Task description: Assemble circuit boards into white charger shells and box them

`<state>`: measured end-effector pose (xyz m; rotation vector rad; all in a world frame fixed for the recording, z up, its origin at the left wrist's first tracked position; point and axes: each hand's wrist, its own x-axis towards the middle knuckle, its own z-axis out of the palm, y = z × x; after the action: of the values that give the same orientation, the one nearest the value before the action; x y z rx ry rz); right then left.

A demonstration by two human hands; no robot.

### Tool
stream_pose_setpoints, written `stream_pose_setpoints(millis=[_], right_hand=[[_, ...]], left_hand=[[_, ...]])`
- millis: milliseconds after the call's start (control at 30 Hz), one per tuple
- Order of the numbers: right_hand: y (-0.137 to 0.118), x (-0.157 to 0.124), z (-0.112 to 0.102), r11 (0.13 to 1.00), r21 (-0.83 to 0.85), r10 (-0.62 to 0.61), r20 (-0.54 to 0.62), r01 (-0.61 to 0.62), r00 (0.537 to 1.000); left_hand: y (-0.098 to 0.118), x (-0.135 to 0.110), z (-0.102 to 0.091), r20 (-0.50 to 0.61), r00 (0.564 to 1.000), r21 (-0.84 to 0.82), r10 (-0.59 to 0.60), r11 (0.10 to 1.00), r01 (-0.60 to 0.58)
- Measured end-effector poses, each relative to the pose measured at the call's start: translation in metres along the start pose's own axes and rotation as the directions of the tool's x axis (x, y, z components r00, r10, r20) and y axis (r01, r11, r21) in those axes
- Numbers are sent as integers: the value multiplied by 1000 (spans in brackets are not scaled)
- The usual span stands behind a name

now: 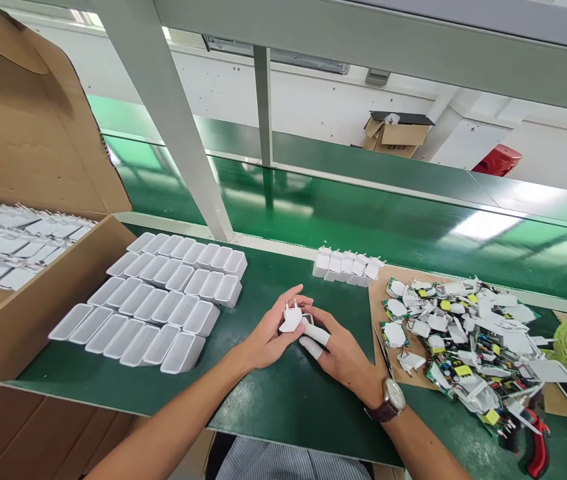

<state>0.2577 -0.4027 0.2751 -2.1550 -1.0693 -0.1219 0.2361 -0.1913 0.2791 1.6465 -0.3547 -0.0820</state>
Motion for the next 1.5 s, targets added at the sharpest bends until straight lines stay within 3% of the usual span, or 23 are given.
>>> stream_pose_setpoints(millis=[200, 333, 533, 667, 767, 933, 1067, 1267, 1367, 1500], right_hand=[[10, -5, 6, 996, -58, -71, -53, 68, 996], [10, -9, 3, 998, -63, 4, -112, -11, 994], [10, -9, 2, 996, -82, -26, -60, 21, 998], [9, -10, 4, 996, -92, -32, -114, 22, 993], [9, -12, 7, 995, -93, -39, -82, 32, 996], [10, -11, 10, 999, -37, 24, -105, -28, 994], [9, -9, 10, 995, 89, 45, -138, -33, 989], [6, -7, 9, 996, -36, 79, -56, -81, 995], [9, -8, 6, 994, 66, 93, -41, -91, 995], [12, -8, 5, 974, 220, 71, -116, -44, 991]], left_hand=[[-2, 3, -3, -54, 993, 71, 109, 992, -105], [-4, 3, -6, -76, 984, 98, 159, 984, -151], [-8, 3, -5, -58, 988, 154, 145, 979, -135], [-7, 4, -5, -59, 968, 185, 243, 956, -229], [-5, 5, -5, -47, 942, 271, 334, 912, -310], [-6, 5, -7, -86, 952, 315, 292, 915, -252], [-10, 5, -9, -86, 942, 300, 325, 910, -286], [-14, 5, -10, -86, 947, 275, 309, 921, -276], [-13, 5, -10, -85, 949, 263, 304, 926, -273], [-10, 7, -12, -77, 950, 252, 302, 928, -274]])
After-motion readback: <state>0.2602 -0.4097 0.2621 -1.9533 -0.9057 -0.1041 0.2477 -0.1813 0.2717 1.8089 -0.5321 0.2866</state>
